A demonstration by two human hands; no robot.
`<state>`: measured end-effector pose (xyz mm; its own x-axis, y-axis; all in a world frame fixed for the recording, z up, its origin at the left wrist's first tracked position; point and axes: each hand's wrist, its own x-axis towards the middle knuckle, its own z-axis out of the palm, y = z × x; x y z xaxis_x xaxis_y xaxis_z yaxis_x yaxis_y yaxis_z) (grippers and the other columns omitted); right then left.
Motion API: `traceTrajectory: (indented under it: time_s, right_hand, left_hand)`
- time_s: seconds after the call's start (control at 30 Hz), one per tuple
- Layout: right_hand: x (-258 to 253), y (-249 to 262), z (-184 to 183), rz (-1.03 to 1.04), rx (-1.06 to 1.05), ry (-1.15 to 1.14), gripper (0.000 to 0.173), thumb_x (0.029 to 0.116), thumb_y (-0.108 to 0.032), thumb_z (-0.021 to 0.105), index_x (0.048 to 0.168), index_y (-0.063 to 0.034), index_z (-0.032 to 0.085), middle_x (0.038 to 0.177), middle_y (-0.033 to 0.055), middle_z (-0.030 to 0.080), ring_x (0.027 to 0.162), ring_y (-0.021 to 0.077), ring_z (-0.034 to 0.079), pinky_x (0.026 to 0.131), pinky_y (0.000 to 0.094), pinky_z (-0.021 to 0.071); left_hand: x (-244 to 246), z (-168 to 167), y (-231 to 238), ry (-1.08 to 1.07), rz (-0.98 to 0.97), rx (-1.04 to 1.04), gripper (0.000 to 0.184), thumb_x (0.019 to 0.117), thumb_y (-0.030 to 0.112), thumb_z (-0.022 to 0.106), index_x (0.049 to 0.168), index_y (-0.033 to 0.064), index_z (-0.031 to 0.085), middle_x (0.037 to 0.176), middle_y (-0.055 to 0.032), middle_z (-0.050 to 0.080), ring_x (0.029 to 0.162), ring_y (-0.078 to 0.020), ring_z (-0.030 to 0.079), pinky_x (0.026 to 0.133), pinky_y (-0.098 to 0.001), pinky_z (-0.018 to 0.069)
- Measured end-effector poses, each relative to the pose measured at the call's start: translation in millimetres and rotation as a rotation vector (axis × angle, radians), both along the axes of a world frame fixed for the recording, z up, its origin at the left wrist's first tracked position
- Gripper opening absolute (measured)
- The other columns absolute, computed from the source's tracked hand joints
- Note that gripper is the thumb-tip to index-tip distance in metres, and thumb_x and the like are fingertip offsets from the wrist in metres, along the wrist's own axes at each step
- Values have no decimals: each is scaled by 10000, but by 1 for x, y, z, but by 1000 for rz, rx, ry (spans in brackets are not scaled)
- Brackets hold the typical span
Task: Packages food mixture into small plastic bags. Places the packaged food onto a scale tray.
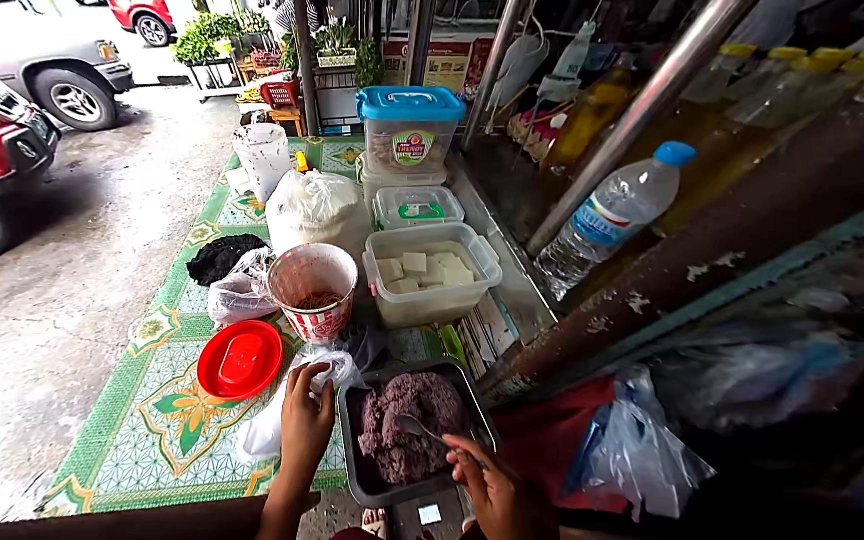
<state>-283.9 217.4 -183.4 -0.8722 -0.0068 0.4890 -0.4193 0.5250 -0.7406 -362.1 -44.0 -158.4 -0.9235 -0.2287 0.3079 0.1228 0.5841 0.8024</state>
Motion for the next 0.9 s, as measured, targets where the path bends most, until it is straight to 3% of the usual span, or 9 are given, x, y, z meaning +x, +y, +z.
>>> traceTrajectory:
  time_s: [0.13,0.23,0.37,0.5,0.6,0.73,0.9]
  right_hand:
    - [7,-18,-27,10,117,-11,286,1013,-123,511,1080,28,745,866,129,749,683,165,714,678,283,604]
    - [5,-31,-30,-55,86,-93,304,994,-103,481,1055,38,743,781,112,723,603,173,679,611,307,589]
    - [-16,-27,-17,-138,-232,-478,341,1071,-113,391,1107,71,677,669,20,646,500,42,561,518,221,508]
    - [-28,-14,-14,-199,-639,-693,355,1108,-110,336,1081,71,640,598,-3,621,436,24,527,448,186,467]
    - [-28,-4,-11,-223,-822,-708,369,1121,-124,317,1074,57,634,604,-2,626,437,31,532,446,177,471]
    - [-30,13,0,-157,-916,-604,394,1120,-136,276,1071,27,632,631,-16,643,460,16,541,451,156,462]
    - [-34,19,34,-157,-1017,-483,425,1125,-146,243,1031,-12,635,617,-33,651,443,-6,531,435,134,444]
  left_hand:
    - [1,0,0,12,4,-21,240,919,72,604,1122,-6,706,1245,-251,621,876,-255,670,640,-338,546]
    - [1,-1,0,26,7,-42,251,900,52,609,1121,-6,712,1286,-263,597,836,-235,662,613,-317,535]
    - [1,-1,3,35,-35,-96,290,878,-1,611,1148,-2,717,1321,-270,585,850,-264,668,627,-345,542]
    - [1,-1,5,59,-41,-160,297,872,-28,618,1151,-5,716,1320,-271,593,826,-289,674,622,-377,548]
    - [1,-2,7,73,-50,-186,308,867,-30,619,1161,-16,708,1301,-273,604,849,-311,680,657,-406,561]
    - [-1,4,13,22,-82,-195,337,865,-43,627,1191,2,705,1329,-252,605,1090,-377,673,853,-500,578]
    - [-3,16,30,-43,-119,-231,366,856,-27,645,1215,12,705,1282,-251,636,1114,-434,652,902,-586,536]
